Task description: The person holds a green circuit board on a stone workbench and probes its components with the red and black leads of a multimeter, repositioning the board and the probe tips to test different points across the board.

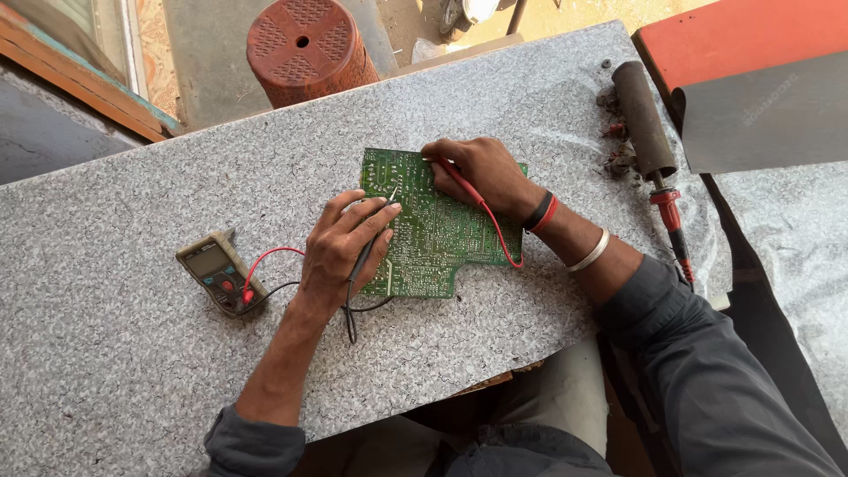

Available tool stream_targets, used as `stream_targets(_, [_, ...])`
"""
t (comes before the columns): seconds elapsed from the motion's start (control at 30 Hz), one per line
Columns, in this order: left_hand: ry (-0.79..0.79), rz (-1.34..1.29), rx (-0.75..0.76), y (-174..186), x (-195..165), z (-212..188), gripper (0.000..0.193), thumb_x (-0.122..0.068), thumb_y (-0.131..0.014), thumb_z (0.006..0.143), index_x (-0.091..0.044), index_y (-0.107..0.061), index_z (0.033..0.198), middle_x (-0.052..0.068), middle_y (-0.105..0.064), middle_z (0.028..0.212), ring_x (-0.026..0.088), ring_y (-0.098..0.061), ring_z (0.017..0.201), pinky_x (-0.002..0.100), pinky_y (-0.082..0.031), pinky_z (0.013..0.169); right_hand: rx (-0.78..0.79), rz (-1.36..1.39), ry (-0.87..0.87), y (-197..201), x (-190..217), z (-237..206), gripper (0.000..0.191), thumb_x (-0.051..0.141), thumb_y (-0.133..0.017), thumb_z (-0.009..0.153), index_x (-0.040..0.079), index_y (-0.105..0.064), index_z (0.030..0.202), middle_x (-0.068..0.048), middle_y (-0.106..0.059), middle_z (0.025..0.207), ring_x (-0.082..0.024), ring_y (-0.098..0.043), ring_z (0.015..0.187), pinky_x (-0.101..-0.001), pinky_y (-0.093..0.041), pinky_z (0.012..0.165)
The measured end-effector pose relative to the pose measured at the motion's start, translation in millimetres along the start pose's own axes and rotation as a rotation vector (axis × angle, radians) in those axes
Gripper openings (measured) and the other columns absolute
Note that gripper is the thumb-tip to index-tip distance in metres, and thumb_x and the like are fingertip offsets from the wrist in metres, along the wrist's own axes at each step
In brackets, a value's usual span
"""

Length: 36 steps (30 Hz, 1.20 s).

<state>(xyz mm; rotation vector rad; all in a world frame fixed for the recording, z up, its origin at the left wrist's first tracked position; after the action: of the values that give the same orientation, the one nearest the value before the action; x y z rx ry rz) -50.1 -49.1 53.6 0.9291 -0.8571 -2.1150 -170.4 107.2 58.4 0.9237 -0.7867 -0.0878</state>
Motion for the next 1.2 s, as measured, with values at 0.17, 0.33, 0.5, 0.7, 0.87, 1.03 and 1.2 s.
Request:
stream_targets(0.17, [0.009, 0.007, 0.01, -1.7, -1.6, 0.7, 0.029, -0.014, -0.072, 0.096, -0.01, -0.073, 0.125, 0.007, -0.072, 0.123, 0.03, -0.059, 0.126, 0.042, -0.053, 0.105, -0.014, 0.003, 0.02, 2.9, 2.3, -1.4, 0.03, 0.015, -0.061, 0.094, 0.003, -0.069, 0.121, -0.015, -0.077, 0.093, -0.03, -0.076, 0.075, -0.0407, -0.06, 0.074])
stream_targets(0.33, [-0.005, 0.012, 0.021, -4.0, -3.7, 4.1, 0.03, -0.014, -0.072, 0.095, -0.01, -0.073, 0.125, 0.008, -0.072, 0.123, 0.031, -0.058, 0.126, 0.043, -0.053, 0.104, -0.037, -0.012, 0.042, 6.1, 2.4, -3.3, 0.034, 0.016, -0.063, 0.091, 0.003, -0.069, 0.121, -0.016, -0.077, 0.095, -0.032, -0.075, 0.078, -0.042, -0.06, 0.074])
stream_targets(0.5, [-0.005, 0.021, 0.016, -1.9, -3.6, 5.8, 0.03, -0.012, -0.072, 0.095, -0.009, -0.073, 0.125, 0.008, -0.072, 0.122, 0.031, -0.059, 0.126, 0.043, -0.053, 0.103, 0.001, -0.003, -0.027, 3.0, -4.0, -2.5, 0.034, 0.018, -0.066, 0.089, 0.004, -0.069, 0.12, -0.017, -0.075, 0.086, -0.034, -0.074, 0.075, -0.0435, -0.058, 0.072])
stream_targets(0.7, [-0.008, -0.001, 0.003, -2.1, -3.4, 9.6, 0.03, -0.013, -0.072, 0.095, -0.01, -0.073, 0.125, 0.008, -0.071, 0.123, 0.03, -0.059, 0.124, 0.042, -0.055, 0.101, -0.045, -0.009, 0.008, 5.2, -5.9, -2.8, 0.032, 0.016, -0.066, 0.089, 0.002, -0.07, 0.118, -0.018, -0.075, 0.088, -0.035, -0.074, 0.077, -0.0434, -0.058, 0.072])
stream_targets(0.87, [-0.011, -0.013, -0.012, -3.1, -2.9, 10.3, 0.029, -0.014, -0.073, 0.095, -0.01, -0.073, 0.124, 0.008, -0.07, 0.123, 0.03, -0.06, 0.122, 0.042, -0.055, 0.101, -0.028, -0.008, -0.029, 1.7, -14.9, -4.2, 0.028, 0.015, -0.063, 0.094, 0.003, -0.071, 0.118, -0.018, -0.074, 0.085, -0.033, -0.074, 0.073, -0.042, -0.059, 0.071])
stream_targets(1.03, [-0.05, 0.029, -0.02, -10.8, -3.0, 8.6, 0.032, -0.015, -0.074, 0.094, -0.012, -0.072, 0.127, 0.006, -0.069, 0.123, 0.029, -0.059, 0.122, 0.042, -0.054, 0.103, -0.032, 0.002, 0.001, 2.9, -18.1, -7.9, 0.026, 0.013, -0.06, 0.097, 0.003, -0.07, 0.119, -0.016, -0.075, 0.084, -0.028, -0.076, 0.073, -0.0396, -0.06, 0.072])
stream_targets(1.2, [-0.035, 0.043, -0.006, -21.5, 0.2, 5.5, 0.034, -0.018, -0.074, 0.095, -0.014, -0.071, 0.129, 0.005, -0.069, 0.124, 0.028, -0.057, 0.123, 0.041, -0.054, 0.104, 0.0, 0.013, -0.054, 0.5, -26.4, -11.6, 0.026, 0.014, -0.06, 0.098, 0.003, -0.069, 0.12, -0.014, -0.074, 0.079, -0.027, -0.075, 0.069, -0.0384, -0.059, 0.068])
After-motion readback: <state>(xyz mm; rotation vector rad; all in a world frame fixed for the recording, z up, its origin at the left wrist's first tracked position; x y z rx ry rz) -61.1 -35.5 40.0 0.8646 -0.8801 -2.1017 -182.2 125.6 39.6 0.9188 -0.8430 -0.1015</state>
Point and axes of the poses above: each hand's wrist, its own z-axis towards the middle knuckle, its own y-axis out of the back of the hand, x = y × z, the point moved 8 cm from there along z, towards the middle knuckle
